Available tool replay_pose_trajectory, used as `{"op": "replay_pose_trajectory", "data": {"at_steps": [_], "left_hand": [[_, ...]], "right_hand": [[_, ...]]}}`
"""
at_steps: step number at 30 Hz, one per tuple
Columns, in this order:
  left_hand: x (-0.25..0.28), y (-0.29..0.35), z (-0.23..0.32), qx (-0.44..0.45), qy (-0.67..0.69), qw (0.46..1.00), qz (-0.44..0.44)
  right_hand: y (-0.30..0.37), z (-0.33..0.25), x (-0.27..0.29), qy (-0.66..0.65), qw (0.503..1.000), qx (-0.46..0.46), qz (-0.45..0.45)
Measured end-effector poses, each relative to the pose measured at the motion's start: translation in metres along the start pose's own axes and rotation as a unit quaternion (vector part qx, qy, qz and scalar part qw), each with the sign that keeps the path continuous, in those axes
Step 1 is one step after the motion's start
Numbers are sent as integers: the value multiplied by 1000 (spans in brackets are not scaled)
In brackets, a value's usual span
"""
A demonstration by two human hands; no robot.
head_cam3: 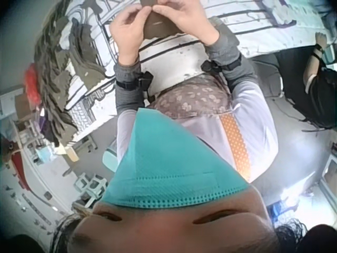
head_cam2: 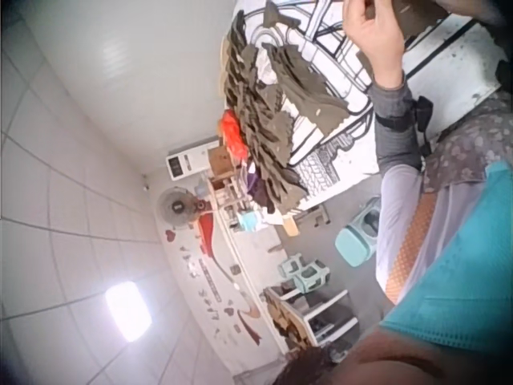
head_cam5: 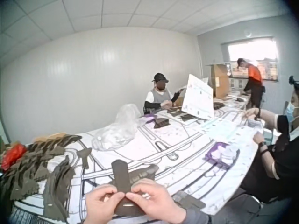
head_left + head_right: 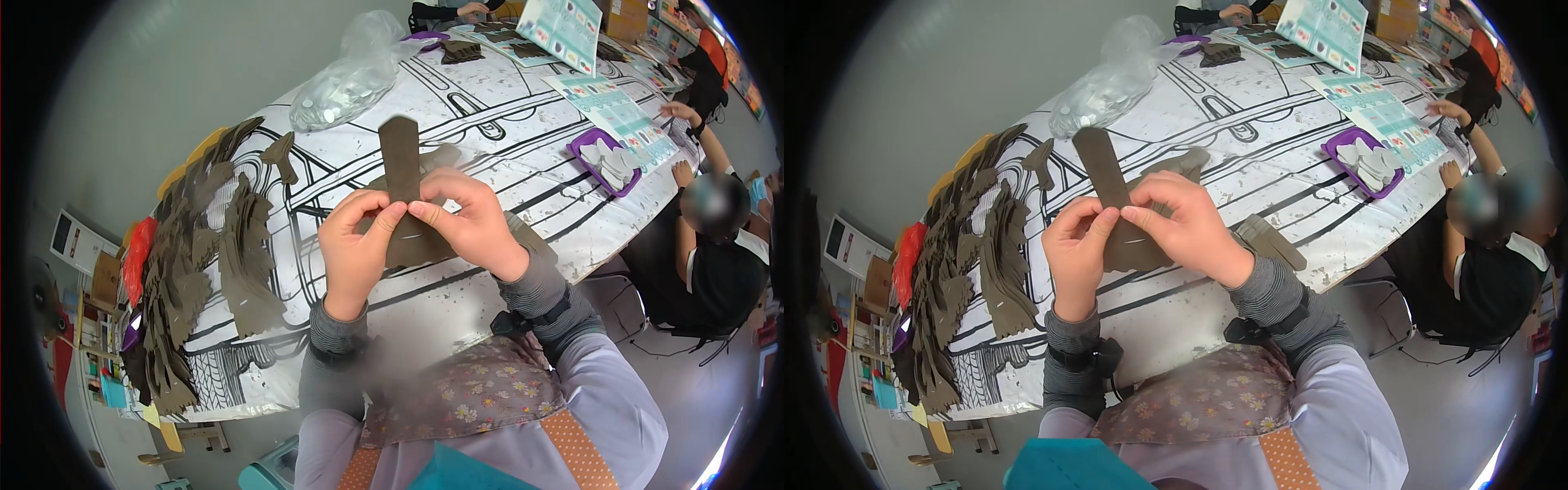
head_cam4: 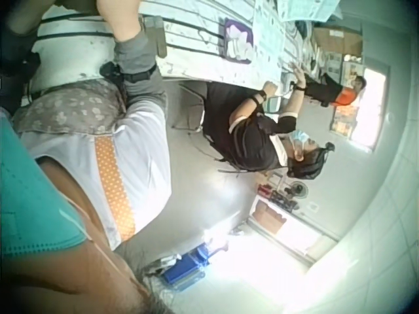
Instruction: Sorting and inspecting various brown leather or synthetic shoe component cutouts at a manufacturing table.
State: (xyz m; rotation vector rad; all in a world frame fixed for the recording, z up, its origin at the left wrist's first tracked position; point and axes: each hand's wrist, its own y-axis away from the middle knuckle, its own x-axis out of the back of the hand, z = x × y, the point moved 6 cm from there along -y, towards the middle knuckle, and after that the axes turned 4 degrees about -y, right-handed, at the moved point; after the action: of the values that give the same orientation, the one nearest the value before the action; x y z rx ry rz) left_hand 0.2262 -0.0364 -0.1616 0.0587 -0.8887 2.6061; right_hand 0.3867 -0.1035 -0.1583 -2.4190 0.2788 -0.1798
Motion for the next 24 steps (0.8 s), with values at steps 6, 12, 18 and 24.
{"op": "replay_pose_trajectory", "data": {"at_steps": [6, 12, 18, 24], "left_hand": [[7, 0, 3, -41, -48, 997, 35], [10, -1, -2, -27, -32, 997, 60], [7, 1, -4, -30, -31, 998, 55], [5, 4, -1, -55, -49, 996, 46]], "right_hand": [[-2, 3, -7, 2, 1000, 6, -4], [-7, 13, -13, -113, 991, -51, 53], [-4, 14, -16, 2, 999, -11, 41], [-3, 6, -12, 22, 998, 39, 46]]}}
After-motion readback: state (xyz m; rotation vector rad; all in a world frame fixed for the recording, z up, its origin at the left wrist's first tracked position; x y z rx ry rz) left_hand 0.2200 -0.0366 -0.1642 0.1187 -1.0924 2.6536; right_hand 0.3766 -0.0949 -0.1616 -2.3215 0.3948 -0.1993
